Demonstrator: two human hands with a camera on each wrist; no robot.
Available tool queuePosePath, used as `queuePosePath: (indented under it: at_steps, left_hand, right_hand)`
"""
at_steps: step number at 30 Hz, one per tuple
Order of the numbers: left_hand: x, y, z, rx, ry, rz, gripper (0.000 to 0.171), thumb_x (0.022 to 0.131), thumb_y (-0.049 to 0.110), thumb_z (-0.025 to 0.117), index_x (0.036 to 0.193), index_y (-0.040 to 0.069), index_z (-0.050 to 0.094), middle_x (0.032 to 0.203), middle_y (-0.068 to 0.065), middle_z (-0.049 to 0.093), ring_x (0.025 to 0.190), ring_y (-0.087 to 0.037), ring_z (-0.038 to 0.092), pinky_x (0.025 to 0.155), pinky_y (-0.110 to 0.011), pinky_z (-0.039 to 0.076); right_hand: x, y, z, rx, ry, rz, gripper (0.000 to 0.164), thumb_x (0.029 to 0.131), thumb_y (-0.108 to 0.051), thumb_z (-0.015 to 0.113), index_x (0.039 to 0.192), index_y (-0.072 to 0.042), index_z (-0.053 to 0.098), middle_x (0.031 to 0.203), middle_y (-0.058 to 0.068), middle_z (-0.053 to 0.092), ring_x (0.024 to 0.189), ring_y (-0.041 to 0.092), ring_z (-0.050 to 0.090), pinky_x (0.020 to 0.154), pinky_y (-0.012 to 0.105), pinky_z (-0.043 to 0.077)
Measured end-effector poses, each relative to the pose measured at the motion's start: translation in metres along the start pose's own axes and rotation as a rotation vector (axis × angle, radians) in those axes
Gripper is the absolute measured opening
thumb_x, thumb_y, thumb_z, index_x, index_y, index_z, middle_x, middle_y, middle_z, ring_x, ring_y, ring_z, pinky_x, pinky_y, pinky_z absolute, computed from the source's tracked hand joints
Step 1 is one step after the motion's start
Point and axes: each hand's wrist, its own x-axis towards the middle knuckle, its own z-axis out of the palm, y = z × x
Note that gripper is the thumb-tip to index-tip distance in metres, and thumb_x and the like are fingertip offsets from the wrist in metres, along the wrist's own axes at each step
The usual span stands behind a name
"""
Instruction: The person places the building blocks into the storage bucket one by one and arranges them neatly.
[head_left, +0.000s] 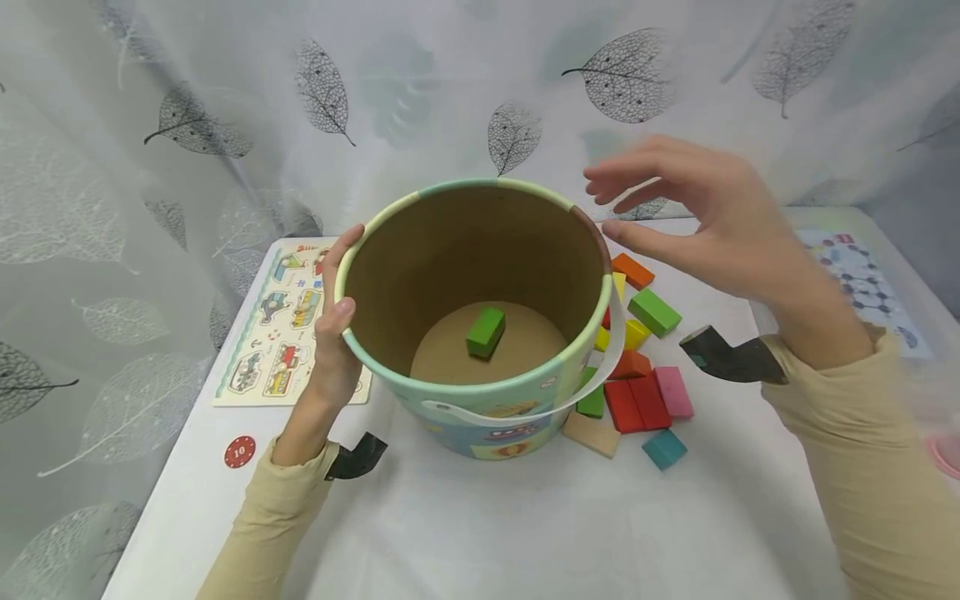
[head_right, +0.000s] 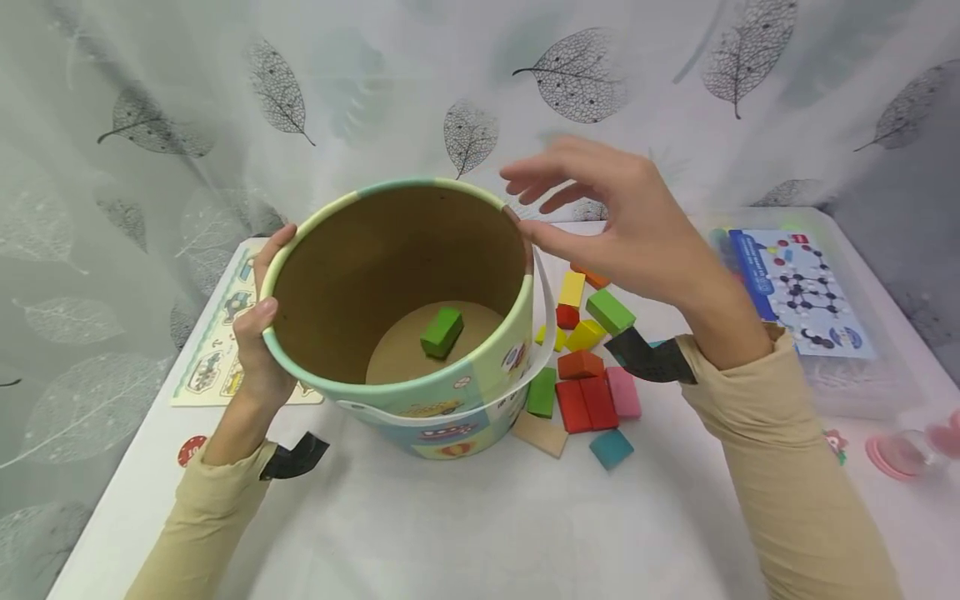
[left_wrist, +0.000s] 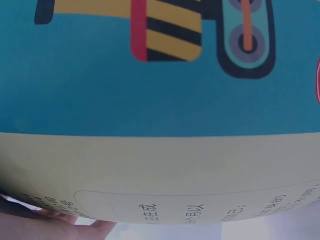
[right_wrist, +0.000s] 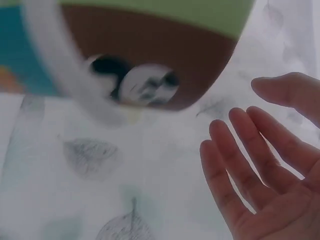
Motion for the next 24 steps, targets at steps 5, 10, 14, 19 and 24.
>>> queuePosePath:
  at_steps: [5, 10, 14, 19, 24]
  left_hand:
    - [-0.001, 0.003, 0.002, 0.007, 0.004, 0.008, 0.074, 0.087, 0.049, 0.049, 0.150, 0.019, 0.025, 0.147, -0.013, 0.035, 0.134, -0.032, 0.034, 0.106, -0.041, 0.031]
    - [-0.001, 0.003, 0.002, 0.014, 0.000, 0.006, 0.075, 0.087, 0.050, 0.049, 0.150, 0.020, 0.024, 0.148, -0.014, 0.034, 0.134, -0.032, 0.034, 0.106, -0.040, 0.032]
    - [-0.002, 0.000, -0.001, 0.003, 0.010, 0.007, 0.074, 0.086, 0.050, 0.049, 0.150, 0.020, 0.024, 0.148, -0.014, 0.033, 0.135, -0.033, 0.033, 0.106, -0.040, 0.031]
    - [-0.001, -0.002, -0.003, 0.014, 0.004, 0.013, 0.074, 0.087, 0.048, 0.048, 0.150, 0.020, 0.024, 0.148, -0.014, 0.033, 0.135, -0.035, 0.032, 0.106, -0.041, 0.031]
    - [0.000, 0.000, 0.000, 0.022, -0.005, 0.016, 0.076, 0.086, 0.051, 0.049, 0.150, 0.019, 0.024, 0.148, -0.014, 0.032, 0.134, -0.034, 0.032, 0.106, -0.042, 0.030]
  right_hand:
    - [-0.032, 0.036, 0.001, -0.040, 0.029, 0.135, 0.054, 0.076, 0.010, 0.075, 0.126, -0.007, 0.064, 0.116, -0.003, 0.065, 0.103, 0.000, 0.060, 0.088, 0.008, 0.046]
    - [-0.074, 0.081, 0.014, -0.072, -0.031, 0.397, 0.046, 0.085, -0.004, 0.072, 0.129, -0.007, 0.061, 0.126, 0.008, 0.062, 0.108, 0.014, 0.061, 0.091, 0.013, 0.047]
    - [-0.098, 0.106, 0.030, -0.075, -0.189, 0.667, 0.050, 0.089, -0.016, 0.070, 0.134, -0.004, 0.054, 0.134, 0.020, 0.054, 0.116, 0.038, 0.056, 0.099, 0.044, 0.049]
    - [-0.114, 0.123, 0.045, -0.065, -0.289, 0.799, 0.057, 0.087, -0.013, 0.070, 0.137, 0.003, 0.048, 0.134, 0.030, 0.049, 0.116, 0.049, 0.055, 0.095, 0.058, 0.047]
    - [-0.120, 0.127, 0.050, -0.136, -0.251, 0.815, 0.053, 0.086, -0.014, 0.070, 0.133, 0.002, 0.054, 0.125, 0.030, 0.057, 0.107, 0.047, 0.060, 0.086, 0.054, 0.052]
